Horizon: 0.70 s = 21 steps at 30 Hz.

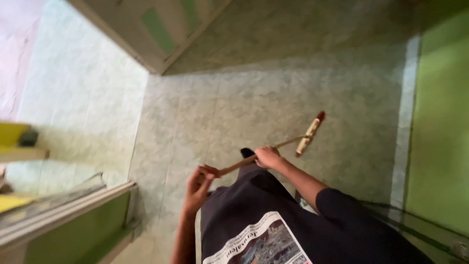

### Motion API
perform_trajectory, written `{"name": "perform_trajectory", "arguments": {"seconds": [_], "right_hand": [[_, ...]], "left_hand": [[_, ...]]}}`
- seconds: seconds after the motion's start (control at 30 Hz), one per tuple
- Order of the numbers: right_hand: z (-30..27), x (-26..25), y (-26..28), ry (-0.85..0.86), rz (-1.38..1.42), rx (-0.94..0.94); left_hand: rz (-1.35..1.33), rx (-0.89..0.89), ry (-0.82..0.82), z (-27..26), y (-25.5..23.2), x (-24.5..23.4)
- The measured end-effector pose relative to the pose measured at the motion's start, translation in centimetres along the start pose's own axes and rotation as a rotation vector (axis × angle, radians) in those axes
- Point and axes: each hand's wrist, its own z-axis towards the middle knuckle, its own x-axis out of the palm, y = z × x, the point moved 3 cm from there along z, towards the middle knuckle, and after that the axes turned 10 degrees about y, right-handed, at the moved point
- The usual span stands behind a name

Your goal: The person sweeps a tiled floor using a broom, moving from indoors through a doorway onto a porch.

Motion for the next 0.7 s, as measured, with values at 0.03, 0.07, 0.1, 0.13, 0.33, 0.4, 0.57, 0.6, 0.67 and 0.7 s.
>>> {"name": "perform_trajectory", "arguments": {"seconds": [0.03,0.07,0.1,0.13,0.33,0.4,0.57,0.6,0.67,0.7], "right_hand": [[-0.4,0.3,-3.3,0.077,0.003,0.012],[-0.9,0.6,-6.5,0.148,0.013,0.035],[-1.4,0.8,-9.1,0.221,0.023,0.054],[-2.0,0.6,-11.8,0.213,0.04,0.063],[-4.7,0.9,-19.2,0.056,0.247,0.081],[-5.5,0.5,-20.0,-0.229,0.376,0.038],[-5.6,2.0,-22.1,-0.221,0.492,0.32],[-5.2,2.5,-21.9,-0.197,0.507,0.319],[-3.7,2.6,-20.0,-0.295,0.483,0.181],[-3.1,1.8,-18.8,-0.405,0.45,0.048]], "left_hand": [[0.022,-0.036,0.155,1.6,1.4,1.6],[0.044,-0.071,0.309,3.1,2.7,3.2],[0.047,-0.077,0.329,4.8,3.9,4.7],[0.05,-0.1,0.448,6.7,5.3,6.7],[0.222,-0.339,0.618,14.4,13.6,17.0],[0.277,-0.318,0.634,15.8,14.6,18.5],[0.242,-0.202,0.592,16.2,11.4,20.2],[0.246,-0.213,0.586,15.9,10.5,20.3],[0.364,-0.243,0.513,15.8,8.5,20.0],[0.366,-0.249,0.501,15.8,7.2,20.1]]}}
